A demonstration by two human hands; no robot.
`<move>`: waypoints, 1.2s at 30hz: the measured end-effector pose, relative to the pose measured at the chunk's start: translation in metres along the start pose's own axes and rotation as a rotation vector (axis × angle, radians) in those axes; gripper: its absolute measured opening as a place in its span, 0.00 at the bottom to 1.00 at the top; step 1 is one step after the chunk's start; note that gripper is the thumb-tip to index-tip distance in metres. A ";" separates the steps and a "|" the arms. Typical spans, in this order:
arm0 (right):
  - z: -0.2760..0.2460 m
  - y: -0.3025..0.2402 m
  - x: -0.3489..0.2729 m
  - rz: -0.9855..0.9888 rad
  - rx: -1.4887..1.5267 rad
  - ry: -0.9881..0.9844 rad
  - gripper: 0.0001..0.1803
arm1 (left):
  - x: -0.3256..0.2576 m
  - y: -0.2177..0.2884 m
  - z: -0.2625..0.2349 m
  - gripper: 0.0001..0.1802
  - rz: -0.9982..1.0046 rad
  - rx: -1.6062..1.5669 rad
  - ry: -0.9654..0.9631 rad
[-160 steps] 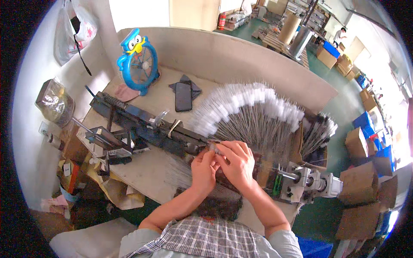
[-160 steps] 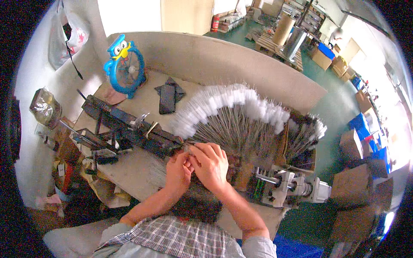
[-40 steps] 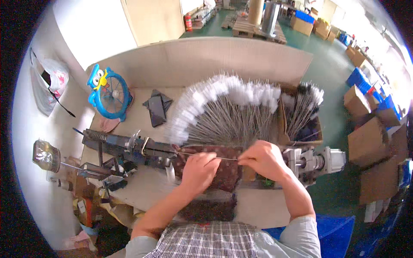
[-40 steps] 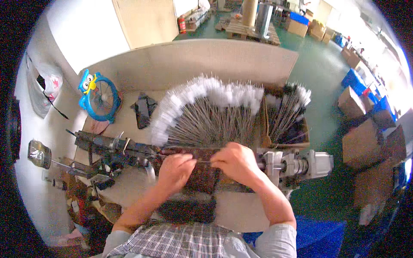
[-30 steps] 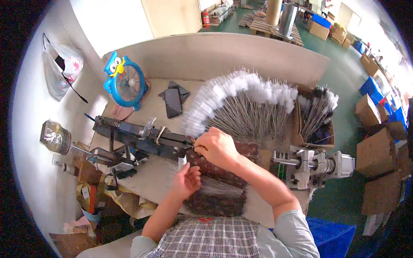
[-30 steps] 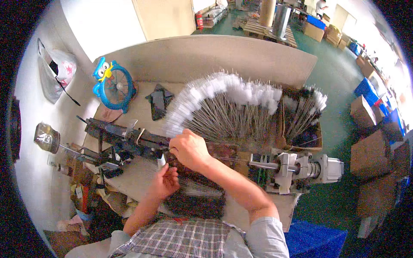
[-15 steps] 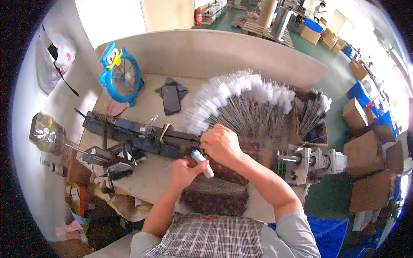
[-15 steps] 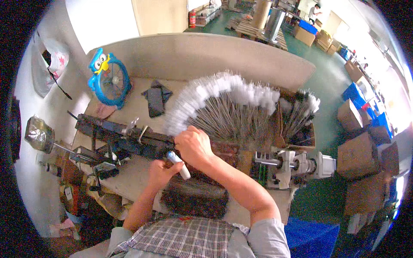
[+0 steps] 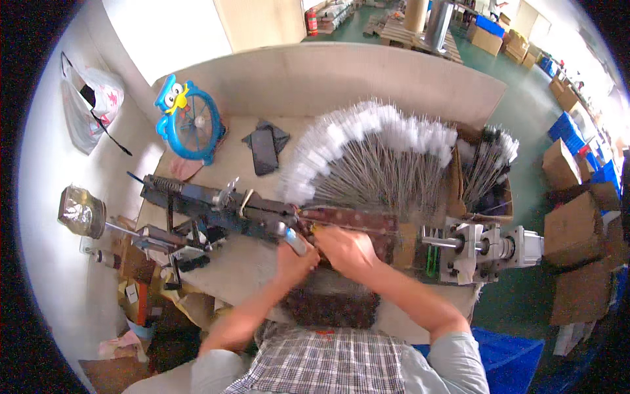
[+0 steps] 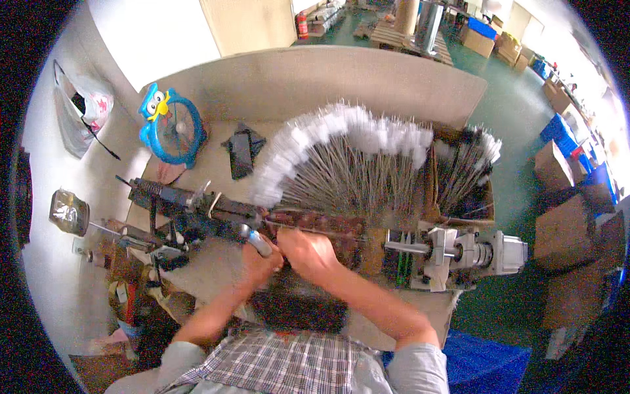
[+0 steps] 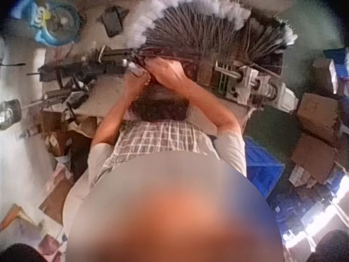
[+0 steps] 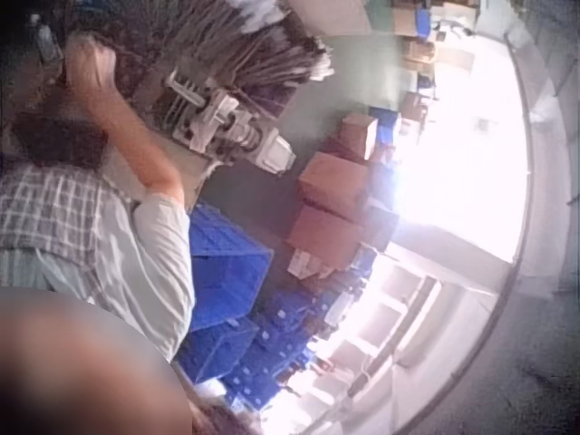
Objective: Assembling small cleaning brushes by attaching white brush heads to metal shafts using a mechanical assembly jig.
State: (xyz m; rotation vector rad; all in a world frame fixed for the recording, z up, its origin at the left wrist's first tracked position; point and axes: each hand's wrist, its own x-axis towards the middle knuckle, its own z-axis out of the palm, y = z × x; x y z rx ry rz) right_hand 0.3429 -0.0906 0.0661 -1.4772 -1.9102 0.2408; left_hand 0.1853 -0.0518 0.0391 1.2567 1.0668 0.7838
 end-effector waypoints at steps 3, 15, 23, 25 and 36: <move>0.020 0.013 0.004 0.059 -0.058 -0.007 0.06 | 0.004 0.020 -0.006 0.13 0.054 0.421 0.009; -0.010 0.008 -0.001 -0.009 0.067 -0.132 0.11 | -0.018 -0.032 -0.179 0.16 -0.283 -0.721 0.525; -0.017 -0.004 0.001 0.031 0.067 -0.216 0.14 | -0.010 -0.045 -0.191 0.12 -0.279 -0.803 0.498; -0.029 -0.011 0.001 0.034 0.085 -0.195 0.14 | -0.007 -0.047 -0.186 0.10 -0.219 -0.828 0.568; -0.080 0.004 0.015 0.320 0.174 0.073 0.09 | -0.030 0.032 0.009 0.07 -0.133 -0.421 0.138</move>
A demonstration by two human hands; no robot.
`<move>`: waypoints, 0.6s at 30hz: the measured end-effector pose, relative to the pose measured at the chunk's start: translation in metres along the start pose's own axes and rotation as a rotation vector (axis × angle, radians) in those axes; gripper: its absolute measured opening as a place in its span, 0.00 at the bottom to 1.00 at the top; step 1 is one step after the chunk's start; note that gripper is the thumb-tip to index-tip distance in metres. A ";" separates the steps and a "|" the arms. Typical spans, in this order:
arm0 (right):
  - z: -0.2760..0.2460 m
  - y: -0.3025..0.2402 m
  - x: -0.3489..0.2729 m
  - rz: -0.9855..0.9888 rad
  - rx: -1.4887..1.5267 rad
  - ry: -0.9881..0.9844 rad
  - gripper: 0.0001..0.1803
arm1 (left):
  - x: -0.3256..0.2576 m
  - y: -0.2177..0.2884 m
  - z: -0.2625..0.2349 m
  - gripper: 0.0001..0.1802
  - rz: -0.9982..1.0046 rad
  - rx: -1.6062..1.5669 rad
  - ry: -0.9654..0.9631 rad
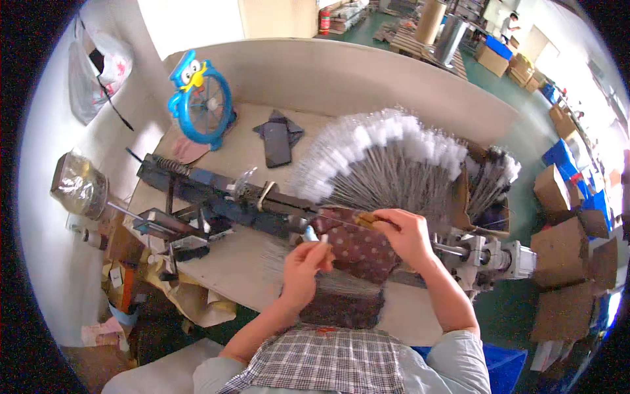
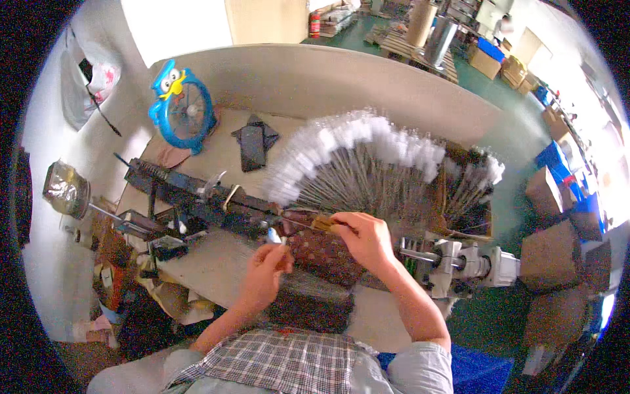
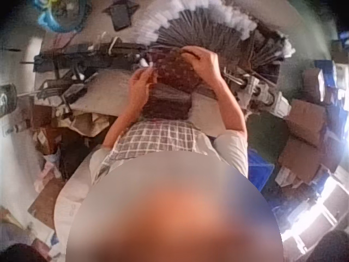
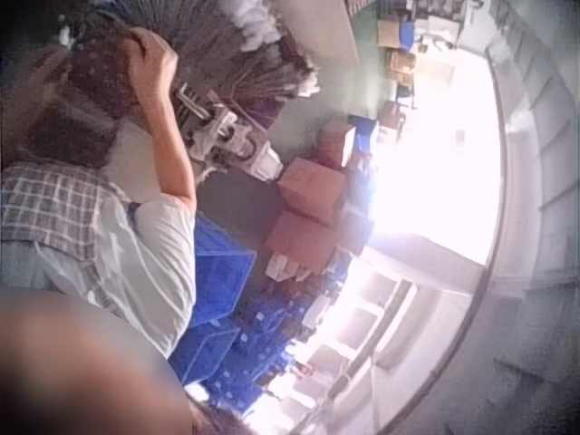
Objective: Assembling small cleaning brushes by attaching white brush heads to metal shafts using a mechanical assembly jig.
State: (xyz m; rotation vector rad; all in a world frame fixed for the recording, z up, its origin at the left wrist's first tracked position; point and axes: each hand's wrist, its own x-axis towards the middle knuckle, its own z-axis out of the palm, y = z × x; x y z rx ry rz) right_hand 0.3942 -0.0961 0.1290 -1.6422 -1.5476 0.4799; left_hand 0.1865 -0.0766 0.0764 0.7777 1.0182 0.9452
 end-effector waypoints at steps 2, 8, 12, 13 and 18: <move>-0.004 -0.001 -0.003 0.057 0.052 -0.014 0.10 | 0.013 -0.013 0.021 0.08 0.099 -0.098 -0.230; -0.015 0.019 -0.008 0.242 0.341 -0.163 0.11 | 0.032 -0.030 0.048 0.07 0.134 0.069 -0.287; -0.019 0.020 -0.009 0.210 0.425 -0.182 0.10 | 0.028 -0.028 0.054 0.06 0.133 0.017 -0.265; -0.022 0.016 -0.008 0.035 0.234 -0.188 0.10 | 0.027 -0.027 0.052 0.06 0.117 0.008 -0.167; -0.004 -0.004 0.009 -0.262 -0.093 0.036 0.07 | 0.024 -0.005 0.037 0.07 0.108 -0.112 0.002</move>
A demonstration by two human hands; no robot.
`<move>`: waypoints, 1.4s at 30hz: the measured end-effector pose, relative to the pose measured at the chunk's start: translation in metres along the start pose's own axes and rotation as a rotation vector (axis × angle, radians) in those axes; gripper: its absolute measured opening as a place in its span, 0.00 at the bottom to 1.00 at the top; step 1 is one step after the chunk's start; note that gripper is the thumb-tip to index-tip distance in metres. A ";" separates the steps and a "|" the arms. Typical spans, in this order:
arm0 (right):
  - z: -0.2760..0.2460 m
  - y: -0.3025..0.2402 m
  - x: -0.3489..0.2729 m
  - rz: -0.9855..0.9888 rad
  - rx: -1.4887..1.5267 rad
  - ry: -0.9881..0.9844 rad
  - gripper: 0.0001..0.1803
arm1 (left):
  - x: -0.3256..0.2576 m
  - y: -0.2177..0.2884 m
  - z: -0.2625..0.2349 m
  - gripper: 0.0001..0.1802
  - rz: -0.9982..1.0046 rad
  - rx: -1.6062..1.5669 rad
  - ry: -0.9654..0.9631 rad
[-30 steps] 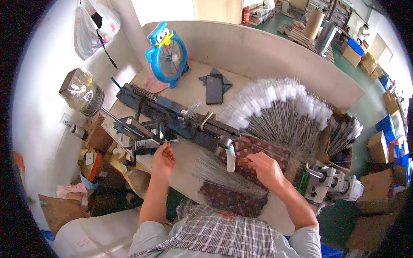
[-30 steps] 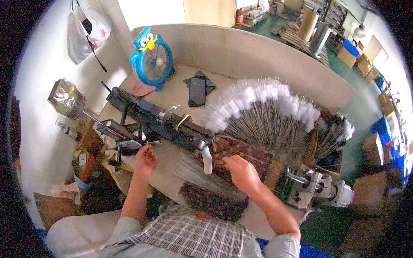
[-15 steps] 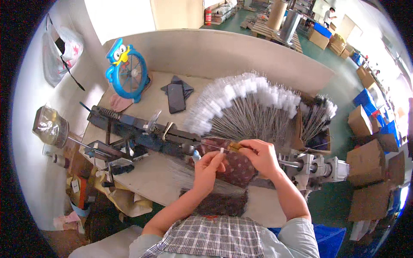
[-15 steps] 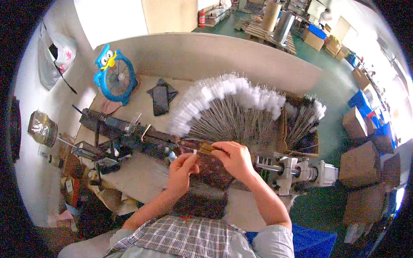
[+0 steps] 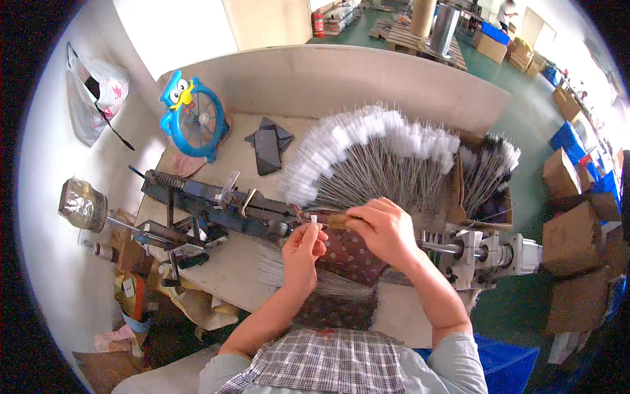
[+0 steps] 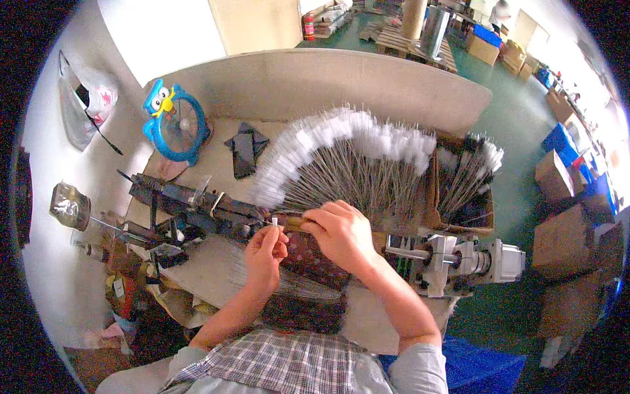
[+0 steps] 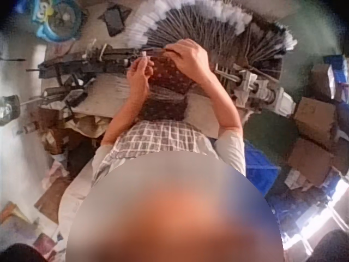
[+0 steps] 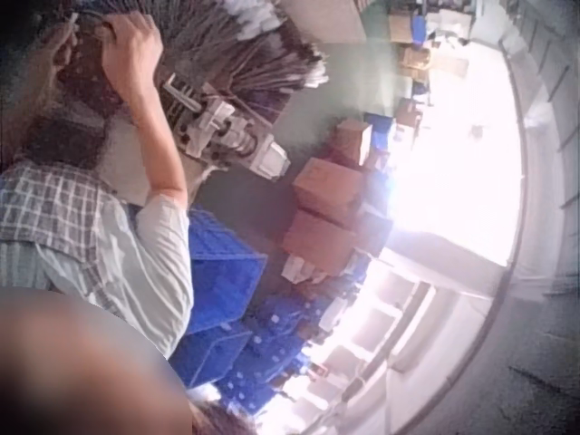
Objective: Assembling small cleaning brushes by attaching white brush heads to metal shafts using a mechanical assembly jig.
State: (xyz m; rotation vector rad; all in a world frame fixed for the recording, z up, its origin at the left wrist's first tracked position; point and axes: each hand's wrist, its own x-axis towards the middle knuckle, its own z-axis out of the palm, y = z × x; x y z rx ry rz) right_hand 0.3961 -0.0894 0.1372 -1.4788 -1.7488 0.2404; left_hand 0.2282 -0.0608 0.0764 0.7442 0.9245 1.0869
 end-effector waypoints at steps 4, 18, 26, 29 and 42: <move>0.041 0.000 0.016 -0.027 -0.274 0.092 0.06 | 0.001 0.006 0.000 0.08 -0.099 -0.083 0.005; 0.048 -0.010 0.016 0.090 -0.058 -0.052 0.10 | 0.008 0.013 -0.007 0.24 -0.242 -0.177 -0.083; 0.065 -0.031 0.009 -0.066 -0.290 0.126 0.17 | 0.003 0.004 -0.007 0.16 -0.179 -0.392 -0.033; 0.058 -0.019 0.006 -0.138 -0.268 0.169 0.15 | 0.003 0.003 0.000 0.10 -0.164 -0.393 -0.003; 0.042 -0.009 -0.004 -0.181 -0.200 0.111 0.13 | 0.000 0.003 0.012 0.03 -0.052 -0.322 0.035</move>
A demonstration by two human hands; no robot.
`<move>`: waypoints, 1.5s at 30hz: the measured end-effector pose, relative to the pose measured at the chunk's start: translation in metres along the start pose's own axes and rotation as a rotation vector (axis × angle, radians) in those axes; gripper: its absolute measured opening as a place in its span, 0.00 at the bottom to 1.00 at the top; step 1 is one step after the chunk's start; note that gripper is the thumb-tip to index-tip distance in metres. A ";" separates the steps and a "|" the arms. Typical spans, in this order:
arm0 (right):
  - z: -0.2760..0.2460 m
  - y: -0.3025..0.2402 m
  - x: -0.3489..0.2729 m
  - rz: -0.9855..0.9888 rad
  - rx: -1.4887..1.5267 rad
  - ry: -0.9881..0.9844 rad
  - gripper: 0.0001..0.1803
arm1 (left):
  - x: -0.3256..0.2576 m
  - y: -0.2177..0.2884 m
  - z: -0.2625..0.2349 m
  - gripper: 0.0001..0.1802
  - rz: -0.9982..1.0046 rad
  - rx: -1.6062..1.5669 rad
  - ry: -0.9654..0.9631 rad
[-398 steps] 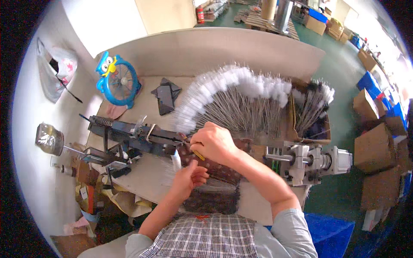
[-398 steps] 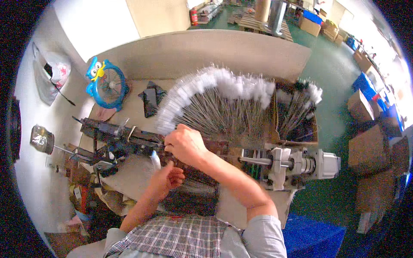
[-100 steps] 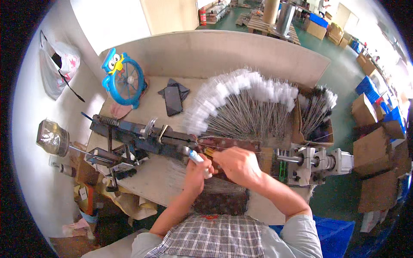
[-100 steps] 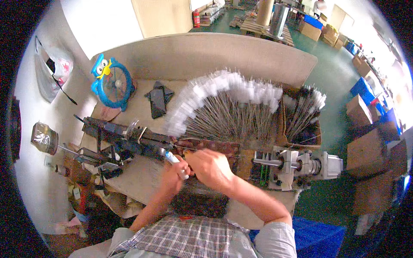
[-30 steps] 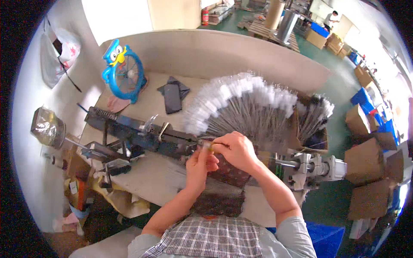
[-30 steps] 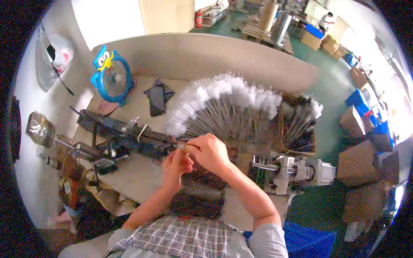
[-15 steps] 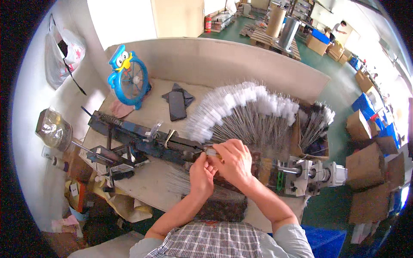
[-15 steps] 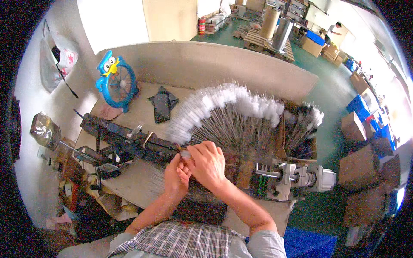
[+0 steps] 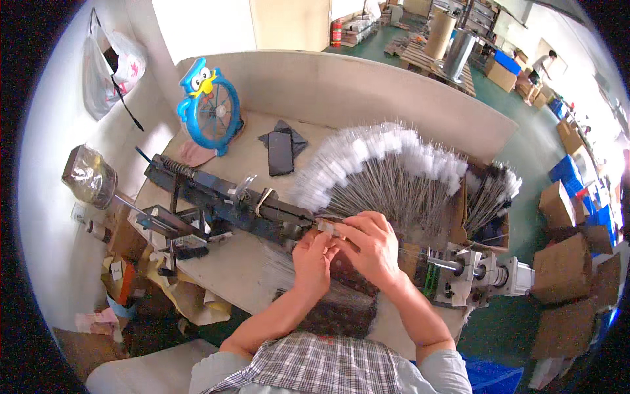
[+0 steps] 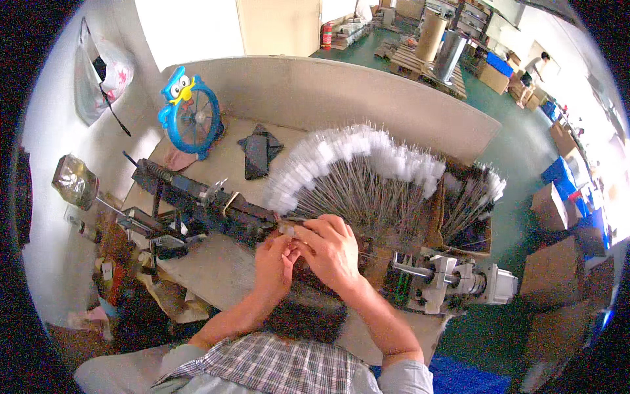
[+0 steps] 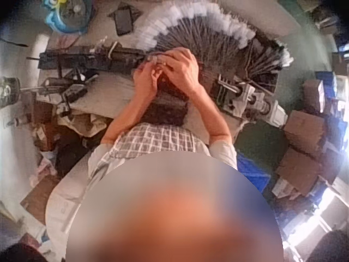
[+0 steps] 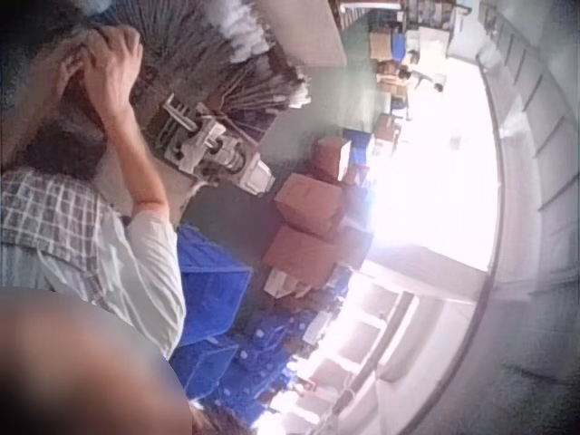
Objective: Assembling small cleaning brushes by attaching white brush heads to metal shafts using a mechanical assembly jig.
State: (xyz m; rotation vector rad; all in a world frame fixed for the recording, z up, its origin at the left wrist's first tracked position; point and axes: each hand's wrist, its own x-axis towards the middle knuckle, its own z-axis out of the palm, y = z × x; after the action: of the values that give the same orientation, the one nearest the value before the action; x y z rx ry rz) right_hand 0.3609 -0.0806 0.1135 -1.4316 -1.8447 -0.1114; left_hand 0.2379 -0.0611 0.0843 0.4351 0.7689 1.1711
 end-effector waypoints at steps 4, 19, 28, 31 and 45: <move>0.009 -0.010 0.003 0.000 0.010 -0.028 0.13 | 0.006 -0.001 -0.013 0.03 -0.011 -0.098 -0.054; 0.009 -0.017 0.001 0.039 -0.089 0.067 0.17 | 0.001 -0.001 -0.008 0.04 -0.035 -0.105 -0.019; 0.006 -0.009 0.000 0.016 -0.047 0.039 0.15 | 0.004 -0.005 -0.011 0.06 -0.018 -0.040 -0.006; 0.006 -0.009 -0.001 0.033 -0.043 0.039 0.15 | 0.003 -0.006 -0.012 0.04 -0.023 -0.046 -0.004; 0.016 -0.011 0.002 -0.011 -0.067 0.013 0.15 | 0.007 -0.006 -0.017 0.04 -0.065 -0.131 0.004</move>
State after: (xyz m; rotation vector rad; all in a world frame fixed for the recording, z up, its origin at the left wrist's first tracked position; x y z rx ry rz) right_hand 0.3434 -0.0746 0.1083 -1.4629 -1.8540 -0.1902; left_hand 0.2309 -0.0575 0.0668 0.2969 0.6998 1.1544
